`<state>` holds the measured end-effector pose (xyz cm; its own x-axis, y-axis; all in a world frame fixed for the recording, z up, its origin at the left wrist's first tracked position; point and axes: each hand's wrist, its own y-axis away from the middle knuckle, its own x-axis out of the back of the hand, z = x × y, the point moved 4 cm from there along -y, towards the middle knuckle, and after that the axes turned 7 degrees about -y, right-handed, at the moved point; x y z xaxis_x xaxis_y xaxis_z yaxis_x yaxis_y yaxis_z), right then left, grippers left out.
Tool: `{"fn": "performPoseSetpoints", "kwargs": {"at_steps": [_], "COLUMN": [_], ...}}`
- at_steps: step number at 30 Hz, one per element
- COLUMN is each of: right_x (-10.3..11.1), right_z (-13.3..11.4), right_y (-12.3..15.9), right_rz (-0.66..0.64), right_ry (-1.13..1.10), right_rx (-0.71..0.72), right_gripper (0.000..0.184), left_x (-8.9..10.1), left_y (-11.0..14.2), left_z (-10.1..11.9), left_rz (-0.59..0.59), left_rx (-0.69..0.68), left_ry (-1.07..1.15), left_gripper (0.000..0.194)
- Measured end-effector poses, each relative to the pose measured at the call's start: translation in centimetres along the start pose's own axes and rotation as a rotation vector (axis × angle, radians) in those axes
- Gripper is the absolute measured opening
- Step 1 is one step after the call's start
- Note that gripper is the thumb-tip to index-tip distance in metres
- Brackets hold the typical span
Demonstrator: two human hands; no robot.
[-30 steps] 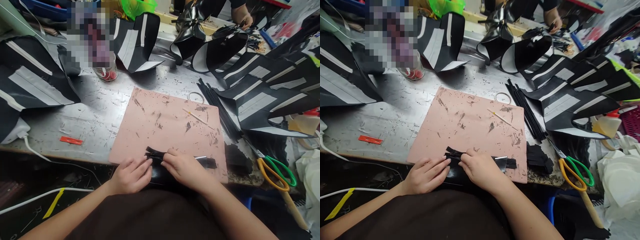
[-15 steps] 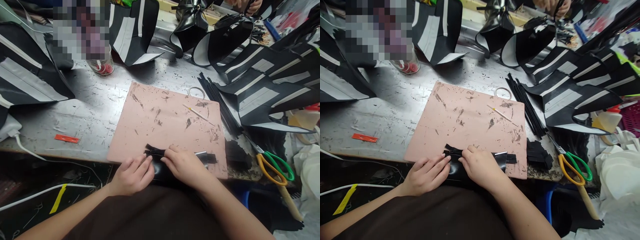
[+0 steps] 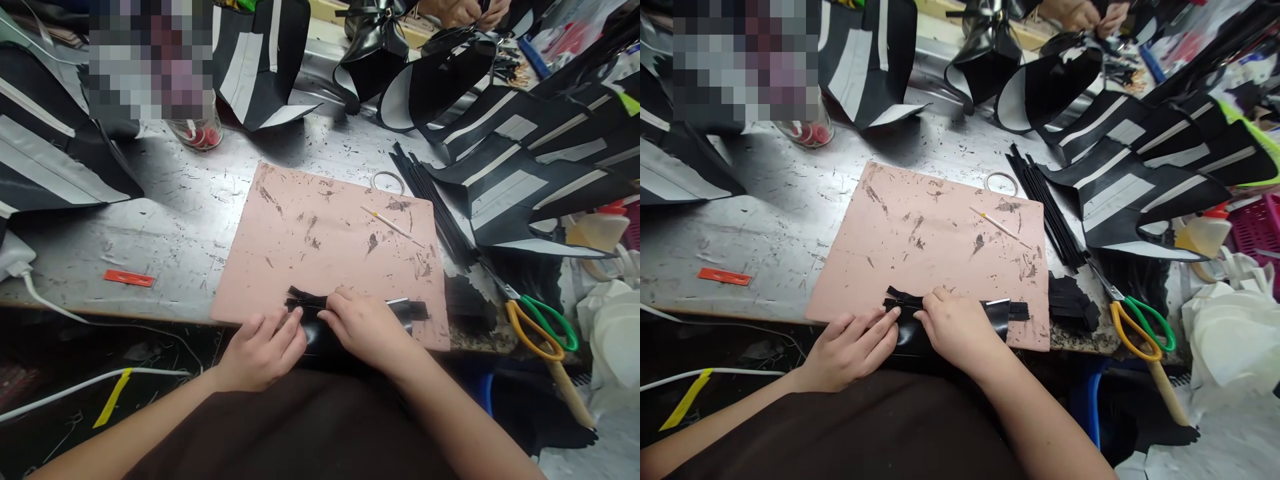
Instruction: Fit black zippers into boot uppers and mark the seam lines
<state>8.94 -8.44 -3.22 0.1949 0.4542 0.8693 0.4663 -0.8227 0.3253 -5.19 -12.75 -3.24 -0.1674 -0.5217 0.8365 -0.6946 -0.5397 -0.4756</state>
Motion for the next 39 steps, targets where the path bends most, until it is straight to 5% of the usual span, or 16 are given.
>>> {"fn": "performPoseSetpoints", "kwargs": {"at_steps": [12,19,32,39], "right_x": [0.1,1.2,0.9,0.9], "right_z": [-0.5,1.3,3.1,2.8], "right_y": [-0.2,1.8,2.0,1.4], "right_rz": [0.027,0.120,0.176,0.142], "right_ry": [0.033,0.088,-0.031,0.000], "right_rx": [-0.072,-0.214,-0.140,-0.151], "right_gripper": [0.023,0.029,0.025,0.022], "left_x": [-0.7,-1.1,-1.4,-1.3], "left_y": [-0.2,0.0,-1.1,-3.2], "left_z": [-1.4,-0.6,-0.3,0.9], "left_rz": [-0.237,-0.280,-0.222,-0.234], "left_rx": [-0.014,0.040,-0.011,-0.260], "left_ry": [0.251,0.204,0.153,0.137], "left_gripper": [0.049,0.049,0.064,0.057]}}
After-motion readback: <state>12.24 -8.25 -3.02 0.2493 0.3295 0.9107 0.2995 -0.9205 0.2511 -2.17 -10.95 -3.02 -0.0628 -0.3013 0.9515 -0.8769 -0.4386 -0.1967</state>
